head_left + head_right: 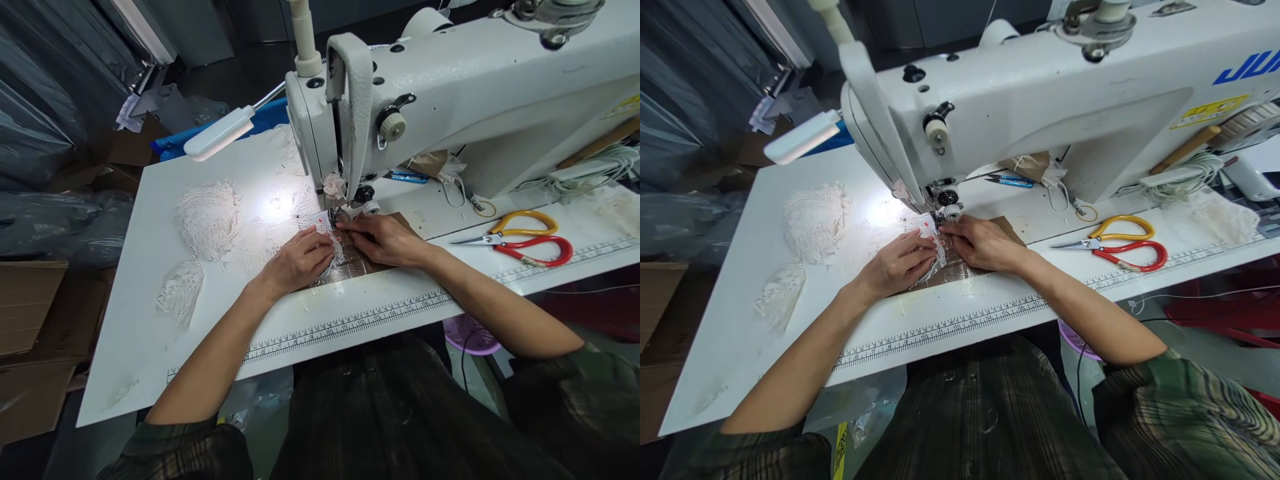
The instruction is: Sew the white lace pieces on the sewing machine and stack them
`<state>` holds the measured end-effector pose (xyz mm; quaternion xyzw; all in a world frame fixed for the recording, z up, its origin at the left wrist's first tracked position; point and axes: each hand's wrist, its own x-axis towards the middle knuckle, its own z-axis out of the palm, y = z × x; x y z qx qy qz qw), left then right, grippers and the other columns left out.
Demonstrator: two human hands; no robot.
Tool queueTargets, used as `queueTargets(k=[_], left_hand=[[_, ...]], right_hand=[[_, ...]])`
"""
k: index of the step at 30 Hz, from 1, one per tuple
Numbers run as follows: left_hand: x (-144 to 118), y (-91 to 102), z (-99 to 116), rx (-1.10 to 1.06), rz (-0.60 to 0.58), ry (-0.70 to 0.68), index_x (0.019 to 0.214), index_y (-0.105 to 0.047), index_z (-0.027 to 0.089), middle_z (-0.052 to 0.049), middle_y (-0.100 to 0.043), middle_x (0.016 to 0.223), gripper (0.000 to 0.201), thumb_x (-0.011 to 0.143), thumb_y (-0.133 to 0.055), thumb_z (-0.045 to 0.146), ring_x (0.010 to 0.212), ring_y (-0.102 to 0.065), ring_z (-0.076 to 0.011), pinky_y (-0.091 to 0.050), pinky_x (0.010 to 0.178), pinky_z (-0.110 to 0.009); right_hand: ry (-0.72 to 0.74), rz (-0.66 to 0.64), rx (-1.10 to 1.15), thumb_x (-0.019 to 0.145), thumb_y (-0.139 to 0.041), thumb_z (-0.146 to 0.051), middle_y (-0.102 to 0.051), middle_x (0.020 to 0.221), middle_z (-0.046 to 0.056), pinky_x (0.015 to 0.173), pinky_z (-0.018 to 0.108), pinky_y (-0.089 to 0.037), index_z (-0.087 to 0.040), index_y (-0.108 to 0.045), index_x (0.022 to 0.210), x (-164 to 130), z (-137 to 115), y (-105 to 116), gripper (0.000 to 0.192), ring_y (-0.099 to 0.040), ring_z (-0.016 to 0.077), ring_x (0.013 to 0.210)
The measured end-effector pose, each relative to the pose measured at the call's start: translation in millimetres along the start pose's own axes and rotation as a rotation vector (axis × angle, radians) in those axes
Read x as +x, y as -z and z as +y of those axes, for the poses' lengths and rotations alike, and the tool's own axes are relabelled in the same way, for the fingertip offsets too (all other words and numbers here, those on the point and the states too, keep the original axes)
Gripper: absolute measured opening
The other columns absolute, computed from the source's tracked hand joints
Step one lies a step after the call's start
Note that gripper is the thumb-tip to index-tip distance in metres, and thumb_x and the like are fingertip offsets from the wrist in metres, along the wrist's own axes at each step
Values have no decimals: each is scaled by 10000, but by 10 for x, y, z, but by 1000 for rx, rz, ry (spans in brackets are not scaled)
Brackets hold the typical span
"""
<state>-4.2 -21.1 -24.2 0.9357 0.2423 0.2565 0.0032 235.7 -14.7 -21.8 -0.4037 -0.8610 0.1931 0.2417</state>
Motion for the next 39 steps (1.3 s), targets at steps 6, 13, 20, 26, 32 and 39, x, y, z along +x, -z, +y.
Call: queueTargets(k=[6, 13, 20, 26, 32, 39], left_hand=[[-3, -2, -15, 38, 9, -23, 963, -697, 160, -50, -732, 983, 135, 962, -561, 154, 975, -709, -150, -550, 1054, -444], [17, -7, -5, 40, 40, -35, 947, -691, 145, -47, -742, 953, 107, 950, -585, 130, 919, -716, -135, -558, 1042, -411], [8, -24, -14, 25, 57, -19, 939, -684, 157, -36, -740, 951, 94, 945, -591, 145, 873, -713, -127, -570, 1019, -413], [-1, 15, 0, -28, 33, 4, 973, -683, 159, -52, -738, 984, 109, 931, -599, 215, 930, -715, -152, -540, 1056, -463], [10, 20, 2, -47, 58, 32, 959, -683, 176, -28, -745, 963, 106, 921, -584, 183, 936, -715, -148, -510, 1082, -465], [21, 28, -18, 125, 144, 109, 924, -669, 169, -65, -742, 935, 82, 903, -591, 158, 806, -676, -182, -521, 686, -352]], right_hand=[[-28, 51, 70, 914, -480, -193, -748, 967, 83, 772, 304, -498, -148, -736, 1142, -7, -2, 70, 346, -657, 187, 814], [37, 67, 39, 929, -480, -191, -736, 970, 82, 802, 319, -508, -160, -737, 1141, -37, 23, 30, 335, -658, 198, 855], [244, -70, -35, 927, -496, -186, -633, 1106, 94, 845, 349, -526, -253, -729, 1190, -93, -29, 46, 358, -618, 203, 945], [276, -118, -137, 941, -483, -215, -605, 1077, 113, 803, 363, -537, -232, -723, 1180, -83, -45, 39, 339, -596, 219, 931], [285, -115, -105, 953, -482, -224, -597, 1103, 129, 786, 381, -545, -225, -722, 1181, -78, -8, 25, 331, -602, 224, 920], [250, -97, -86, 936, -473, -200, -600, 1080, 111, 802, 372, -550, -219, -739, 1149, -90, -47, 26, 341, -610, 215, 927]])
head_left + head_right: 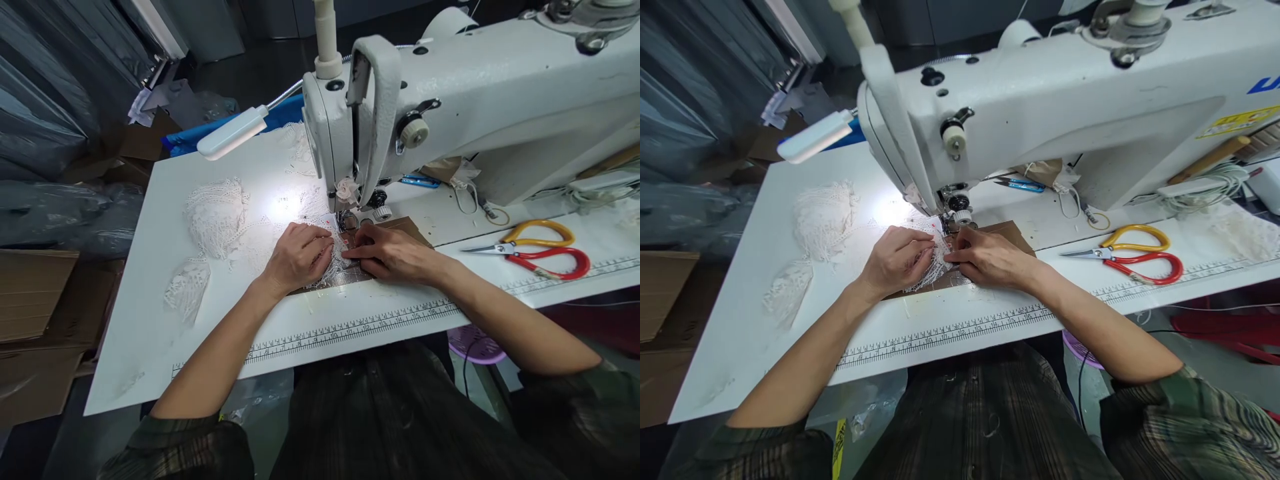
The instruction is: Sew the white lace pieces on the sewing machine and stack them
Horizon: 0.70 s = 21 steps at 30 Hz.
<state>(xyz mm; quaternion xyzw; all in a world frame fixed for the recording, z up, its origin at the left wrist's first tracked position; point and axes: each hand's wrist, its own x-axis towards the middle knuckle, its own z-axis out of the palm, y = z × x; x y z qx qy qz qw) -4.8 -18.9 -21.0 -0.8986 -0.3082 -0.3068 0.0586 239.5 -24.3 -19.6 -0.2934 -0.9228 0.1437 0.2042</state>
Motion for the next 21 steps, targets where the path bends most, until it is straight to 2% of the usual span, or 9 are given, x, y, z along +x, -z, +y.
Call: queueTargets(k=[7, 14, 21], left_hand=[[-21, -3, 3, 35, -128, -40, 1096, -656, 138, -122, -714, 1067, 194, 951, -541, 196, 877, -636, -226, -494, 721, -383], [-14, 15, 19, 67, -198, -36, 1131, -635, 142, -143, -674, 1200, 221, 971, -493, 195, 900, -629, -236, -474, 747, -407], [0, 28, 20, 89, -260, -45, 1152, -643, 157, -121, -702, 1153, 255, 979, -461, 199, 921, -620, -251, -454, 770, -414]], right_hand=[[-4, -11, -11, 943, -484, -216, -598, 1056, 111, 805, 395, -549, -231, -741, 1154, 6, -26, 15, 333, -609, 226, 920], [2, -19, -41, 942, -474, -209, -601, 1066, 113, 793, 392, -543, -239, -738, 1160, 5, -34, 21, 344, -606, 228, 919], [-13, -43, -67, 945, -457, -214, -608, 1071, 115, 782, 380, -539, -248, -732, 1176, 5, -38, 25, 360, -600, 231, 924]])
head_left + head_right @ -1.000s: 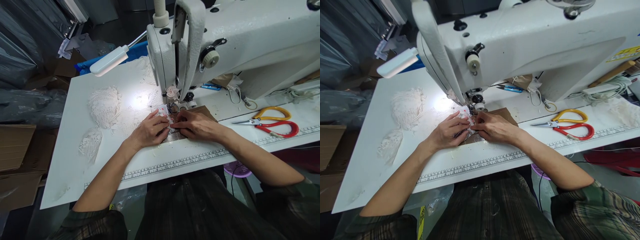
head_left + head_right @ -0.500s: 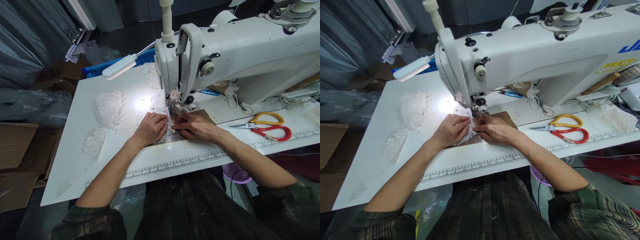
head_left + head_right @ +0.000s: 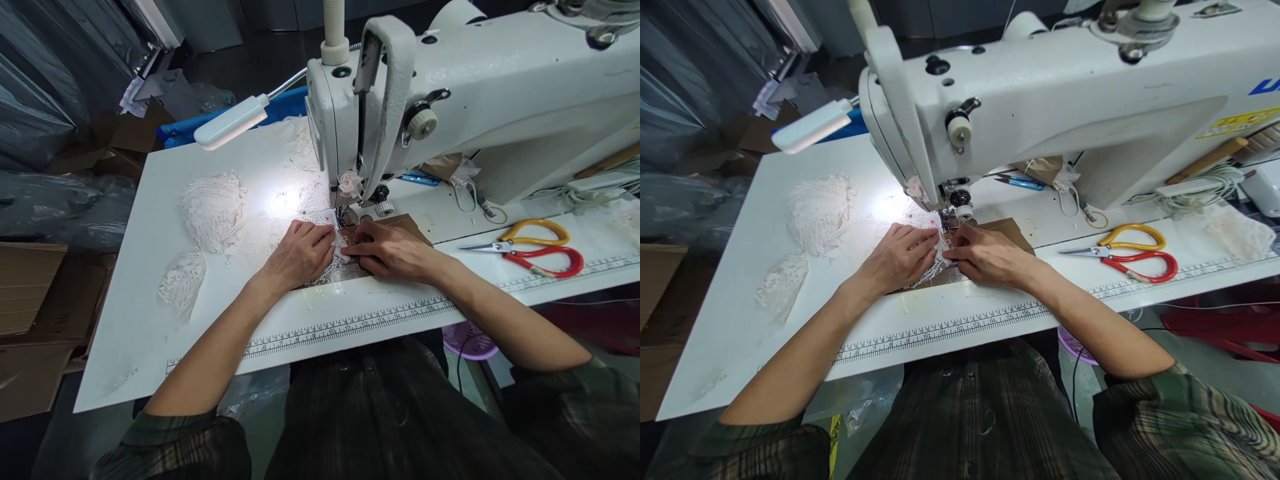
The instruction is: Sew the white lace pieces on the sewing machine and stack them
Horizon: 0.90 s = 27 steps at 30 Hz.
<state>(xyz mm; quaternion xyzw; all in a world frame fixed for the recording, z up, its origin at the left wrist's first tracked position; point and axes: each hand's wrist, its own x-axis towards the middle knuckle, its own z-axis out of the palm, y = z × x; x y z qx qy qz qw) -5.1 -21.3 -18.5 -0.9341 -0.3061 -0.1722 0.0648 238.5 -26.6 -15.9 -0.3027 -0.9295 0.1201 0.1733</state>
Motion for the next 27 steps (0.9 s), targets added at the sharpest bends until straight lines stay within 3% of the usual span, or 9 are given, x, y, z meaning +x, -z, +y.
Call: queueTargets(k=[7, 13, 17, 27], left_hand=[[43, 46, 110, 38, -46, 94, 1151, -674, 146, -131, -683, 1245, 306, 998, -445, 280, 940, -644, -286, -442, 821, -482], [91, 4, 18, -43, -76, 83, 1187, -669, 128, -138, -670, 1278, 345, 1009, -404, 258, 1080, -650, -301, -473, 933, -501], [73, -35, -47, -108, -29, 79, 1189, -673, 142, -119, -667, 1298, 324, 1011, -427, 254, 1149, -643, -275, -498, 963, -472], [22, -89, -73, -164, 75, 88, 1190, -679, 198, -84, -690, 1270, 281, 986, -493, 250, 1139, -647, -257, -411, 1083, -580]], right_hand=[[-2, 2, -42, 948, -448, -201, -613, 1098, 124, 771, 366, -530, -220, -703, 1219, -1, -26, -8, 373, -597, 230, 930], [-54, -19, -103, 961, -417, -199, -606, 1105, 127, 713, 346, -516, -218, -682, 1214, 14, -80, -31, 367, -583, 217, 899], [-77, -14, -103, 958, -422, -209, -606, 1106, 127, 706, 346, -514, -223, -690, 1202, 25, -97, -40, 363, -582, 218, 903], [-92, 17, -68, 971, -420, -234, -608, 1113, 125, 742, 362, -528, -226, -703, 1215, 24, -71, -72, 374, -601, 222, 912]])
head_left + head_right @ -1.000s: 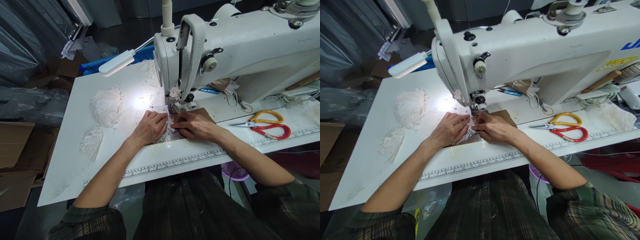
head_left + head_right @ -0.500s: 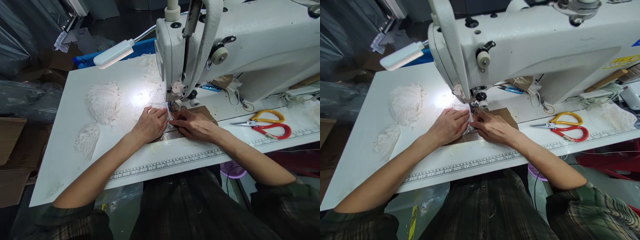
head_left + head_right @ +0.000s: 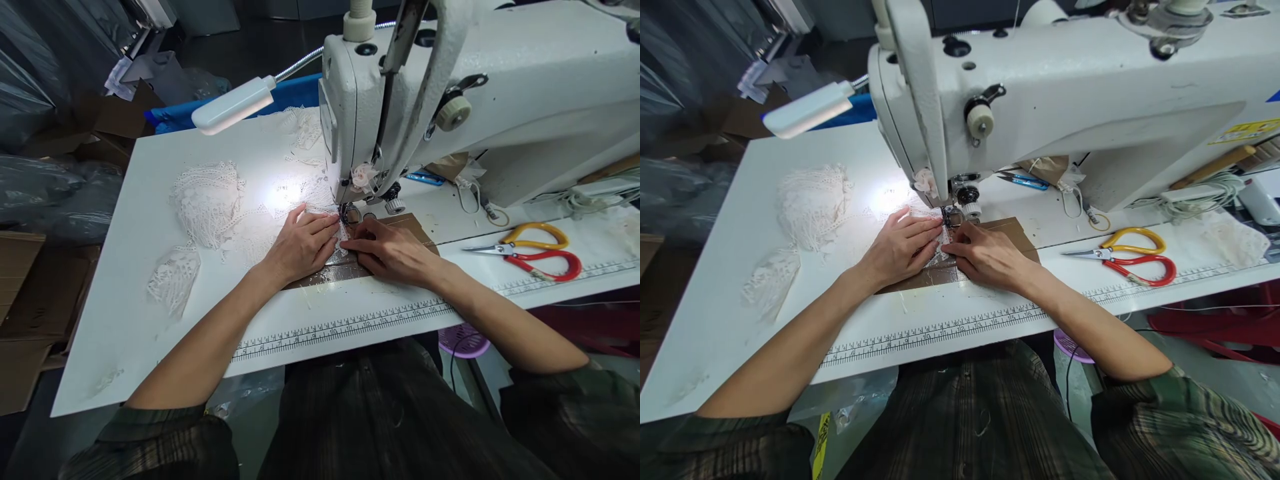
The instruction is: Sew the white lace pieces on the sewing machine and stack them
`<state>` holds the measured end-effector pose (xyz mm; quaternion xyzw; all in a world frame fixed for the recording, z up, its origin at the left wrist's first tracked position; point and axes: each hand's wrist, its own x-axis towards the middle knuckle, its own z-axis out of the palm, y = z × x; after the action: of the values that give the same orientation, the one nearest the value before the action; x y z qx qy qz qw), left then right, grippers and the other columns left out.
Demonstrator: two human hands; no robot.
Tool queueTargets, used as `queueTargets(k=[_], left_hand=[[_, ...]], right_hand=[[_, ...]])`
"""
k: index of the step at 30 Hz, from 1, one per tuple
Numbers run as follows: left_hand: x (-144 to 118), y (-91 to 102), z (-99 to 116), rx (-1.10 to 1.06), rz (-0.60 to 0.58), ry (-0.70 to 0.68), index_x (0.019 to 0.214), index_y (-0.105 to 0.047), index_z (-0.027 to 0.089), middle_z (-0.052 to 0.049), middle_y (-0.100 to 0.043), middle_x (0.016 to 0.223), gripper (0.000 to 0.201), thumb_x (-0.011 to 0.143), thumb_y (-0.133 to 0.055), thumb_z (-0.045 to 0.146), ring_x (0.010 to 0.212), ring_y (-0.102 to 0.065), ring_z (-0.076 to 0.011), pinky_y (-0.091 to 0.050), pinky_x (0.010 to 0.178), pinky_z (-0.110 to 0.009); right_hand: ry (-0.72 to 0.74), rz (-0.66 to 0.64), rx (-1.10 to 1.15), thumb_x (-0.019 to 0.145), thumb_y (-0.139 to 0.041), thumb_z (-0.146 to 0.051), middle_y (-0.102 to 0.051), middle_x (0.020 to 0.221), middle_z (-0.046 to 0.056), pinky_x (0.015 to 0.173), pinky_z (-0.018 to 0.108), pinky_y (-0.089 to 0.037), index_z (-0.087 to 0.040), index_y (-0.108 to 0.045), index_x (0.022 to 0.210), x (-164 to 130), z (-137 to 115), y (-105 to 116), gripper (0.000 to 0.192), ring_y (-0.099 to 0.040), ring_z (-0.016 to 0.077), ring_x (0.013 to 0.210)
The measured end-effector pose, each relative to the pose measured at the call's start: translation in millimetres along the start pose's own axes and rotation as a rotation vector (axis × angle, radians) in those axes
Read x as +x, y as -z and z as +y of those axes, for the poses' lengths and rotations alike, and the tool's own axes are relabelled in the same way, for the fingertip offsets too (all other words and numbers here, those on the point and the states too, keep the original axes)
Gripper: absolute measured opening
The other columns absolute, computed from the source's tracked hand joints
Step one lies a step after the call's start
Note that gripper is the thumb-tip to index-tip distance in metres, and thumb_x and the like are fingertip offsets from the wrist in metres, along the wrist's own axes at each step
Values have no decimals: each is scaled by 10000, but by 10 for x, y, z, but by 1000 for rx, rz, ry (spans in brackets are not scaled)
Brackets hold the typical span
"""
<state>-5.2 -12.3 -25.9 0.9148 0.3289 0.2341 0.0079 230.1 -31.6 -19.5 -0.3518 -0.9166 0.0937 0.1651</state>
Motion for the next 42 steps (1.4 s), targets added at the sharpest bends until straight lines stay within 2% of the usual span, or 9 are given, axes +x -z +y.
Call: queueTargets(k=[7, 14, 21, 30, 35, 42], left_hand=[[18, 21, 12, 32, 14, 8, 1196, -683, 227, -66, -703, 1251, 280, 969, -522, 249, 1069, -654, -264, -411, 1057, -603], [28, 42, 25, -9, -42, 34, 1205, -665, 234, -66, -700, 1255, 286, 999, -470, 269, 1169, -622, -268, -367, 1101, -670], [52, 85, 0, -19, -95, 44, 1179, -684, 210, -83, -683, 1284, 288, 1001, -464, 265, 1171, -632, -291, -321, 1102, -743], [53, 69, 3, -15, -121, 51, 1211, -678, 183, -91, -663, 1316, 331, 1017, -429, 285, 1212, -615, -292, -414, 1079, -635], [51, 63, 23, 2, -127, 87, 1241, -665, 169, -96, -653, 1330, 354, 1031, -414, 303, 1225, -612, -296, -331, 1134, -678], [100, 92, 31, 43, -152, 123, 1266, -656, 165, -107, -640, 1344, 367, 1033, -405, 297, 1244, -602, -295, -324, 1156, -639]], right_hand=[[-3, 28, 31, 961, -461, -248, -606, 1101, 120, 750, 369, -545, -240, -723, 1187, 7, 0, -7, 346, -612, 218, 903], [-28, 58, 32, 957, -471, -255, -603, 1092, 115, 755, 369, -546, -243, -736, 1179, 12, 1, -35, 346, -616, 214, 903], [-72, 61, 103, 953, -470, -255, -612, 1113, 97, 785, 377, -532, -265, -746, 1179, 10, 20, -45, 356, -622, 207, 903], [-97, 30, 152, 938, -505, -253, -609, 1122, 83, 823, 366, -522, -286, -738, 1201, 10, 51, -37, 352, -618, 203, 942], [-112, 21, 157, 944, -498, -235, -602, 1120, 94, 832, 382, -531, -272, -731, 1215, 18, 38, -20, 360, -616, 210, 943], [-125, 8, 116, 965, -462, -226, -586, 1103, 111, 841, 407, -554, -245, -711, 1245, 36, 14, 0, 376, -610, 221, 938]])
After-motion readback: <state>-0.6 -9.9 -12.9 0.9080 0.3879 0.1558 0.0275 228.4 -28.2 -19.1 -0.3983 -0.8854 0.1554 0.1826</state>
